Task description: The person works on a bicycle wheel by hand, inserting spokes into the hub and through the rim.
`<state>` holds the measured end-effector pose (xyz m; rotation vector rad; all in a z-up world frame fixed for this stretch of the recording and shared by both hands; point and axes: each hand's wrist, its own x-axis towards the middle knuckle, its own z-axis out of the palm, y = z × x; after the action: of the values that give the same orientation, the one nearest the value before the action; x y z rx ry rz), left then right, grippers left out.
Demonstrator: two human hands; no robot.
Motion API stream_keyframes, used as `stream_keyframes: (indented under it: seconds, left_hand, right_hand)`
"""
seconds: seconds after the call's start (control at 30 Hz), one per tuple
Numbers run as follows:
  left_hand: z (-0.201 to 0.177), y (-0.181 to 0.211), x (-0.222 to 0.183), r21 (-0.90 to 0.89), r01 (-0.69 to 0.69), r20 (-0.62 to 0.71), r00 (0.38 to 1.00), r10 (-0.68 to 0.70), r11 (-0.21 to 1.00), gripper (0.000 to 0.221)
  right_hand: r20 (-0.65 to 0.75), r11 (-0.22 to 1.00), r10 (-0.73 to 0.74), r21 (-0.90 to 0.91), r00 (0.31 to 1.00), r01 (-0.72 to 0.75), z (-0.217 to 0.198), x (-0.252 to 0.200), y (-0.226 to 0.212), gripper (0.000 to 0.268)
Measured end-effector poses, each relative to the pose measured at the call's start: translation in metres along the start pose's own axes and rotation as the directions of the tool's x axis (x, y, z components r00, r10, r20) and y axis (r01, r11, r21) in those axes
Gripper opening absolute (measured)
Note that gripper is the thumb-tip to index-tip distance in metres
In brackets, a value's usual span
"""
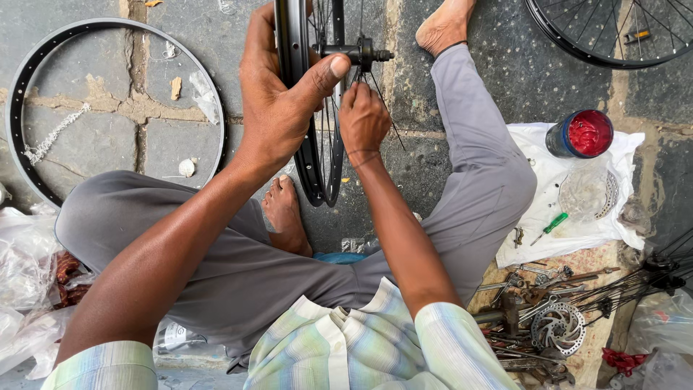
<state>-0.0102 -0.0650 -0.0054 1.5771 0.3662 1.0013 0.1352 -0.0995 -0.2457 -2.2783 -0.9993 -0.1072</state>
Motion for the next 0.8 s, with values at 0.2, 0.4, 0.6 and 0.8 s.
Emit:
stream_keyframes:
  seconds: [0.2,0.4,0.6,0.8]
  left_hand:
    - [-0.003,0.001,-0.002,-0.005,0.047,0.009,0.999,-0.046,0.999,0.061]
    - [-0.003,0.009,0.005,-0.023,0.181,0.027,0.983,-0.180,0.983,0.052]
    - [0.004,0.016,0.004,-0.091,0.055,0.091,0.995,-0.047,0.994,0.057]
    - [0.006,0.009,0.001,-0.101,0.205,0.165,0.968,-0.187,0.974,0.053]
  right_hand:
    - [0.028,0.991,-0.097,-0.089,0.995,0.099,-0.049,-0.032,-0.007,0.029]
    - [0.427,0.052,0.094,0.900,0.899,-0.433,-0.149,-0.009,-0.052,0.024]
    - [0.057,0.354,-0.158,0.935,0.986,0.002,-0.138,0.043,-0.063,0.033]
    - [0.062,0.517,-0.219,0.854,0.974,0.062,-0.115,0.027,-0.044,0.042]
